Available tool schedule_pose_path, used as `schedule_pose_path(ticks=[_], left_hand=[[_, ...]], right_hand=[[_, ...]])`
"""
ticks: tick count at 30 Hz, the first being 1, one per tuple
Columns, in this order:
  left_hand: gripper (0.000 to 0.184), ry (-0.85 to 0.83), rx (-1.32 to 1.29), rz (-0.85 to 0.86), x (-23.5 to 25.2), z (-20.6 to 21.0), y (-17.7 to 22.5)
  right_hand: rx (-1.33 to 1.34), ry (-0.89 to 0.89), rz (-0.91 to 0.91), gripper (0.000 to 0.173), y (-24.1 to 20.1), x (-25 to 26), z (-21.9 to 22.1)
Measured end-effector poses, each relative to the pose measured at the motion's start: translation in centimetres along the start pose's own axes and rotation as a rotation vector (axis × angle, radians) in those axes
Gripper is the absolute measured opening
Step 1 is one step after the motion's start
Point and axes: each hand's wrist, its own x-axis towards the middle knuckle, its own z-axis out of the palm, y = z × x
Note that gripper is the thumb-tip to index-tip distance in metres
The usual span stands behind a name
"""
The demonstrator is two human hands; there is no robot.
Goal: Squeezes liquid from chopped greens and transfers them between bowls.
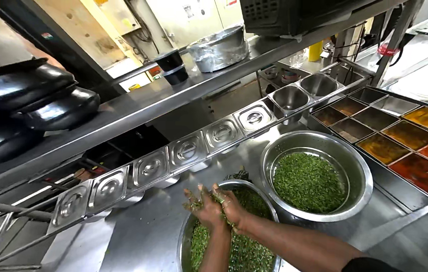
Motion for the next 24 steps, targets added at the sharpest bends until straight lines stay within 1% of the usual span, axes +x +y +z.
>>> schedule_pose_path(ticks=[2,4,8,12,14,16,18,20,21,22,24], left_hand=[[0.072,0.023,0.004,0.029,0.6,-0.1,-0.7],[0.072,0.037,0.019,0.038,0.8,-0.2,-0.9],[0.061,-0.008,-0.016,0.065,0.5,-0.5,0.1],[0.051,-0.067,0.005,0.050,0.4,-1.3,1.5],[0.044,-0.055,0.011,-0.014,-0.1,-1.1,2.9],[0.050,-0.088,-0.005,-0.115,0.2,-1.2,3.8],[0.057,-0.184,-0.097,-0.236,0.4,-1.8,4.8],[0.058,-0.311,-0.175,-0.296,0.8,-2.4,5.1],[0.062,-0.356,-0.226,-0.315,1.2,-2.3,5.3],[0.065,-0.367,-0.270,-0.329,1.7,-2.2,5.4],[0.067,-0.379,-0.241,-0.352,2.5,-2.1,5.9]], right_hand=[[0.008,-0.020,-0.021,0.052,0.3,0.4,0.0],[0.005,-0.025,-0.039,0.049,0.3,0.6,0.1],[0.004,-0.038,-0.094,0.037,-0.2,0.8,0.5],[-0.003,-0.084,-0.223,0.033,0.1,1.7,1.3],[-0.047,-0.075,-0.258,0.030,-0.4,1.6,1.4],[-0.074,-0.039,-0.248,0.026,-0.9,1.3,1.8],[-0.092,-0.002,-0.197,0.024,-1.2,1.1,2.5],[-0.114,0.044,-0.185,0.024,-1.5,0.7,3.1],[-0.111,0.075,-0.204,0.023,-1.9,0.8,3.6],[-0.094,0.112,-0.259,0.020,-2.0,0.9,4.1],[-0.064,0.140,-0.367,0.018,-2.3,1.2,4.9]])
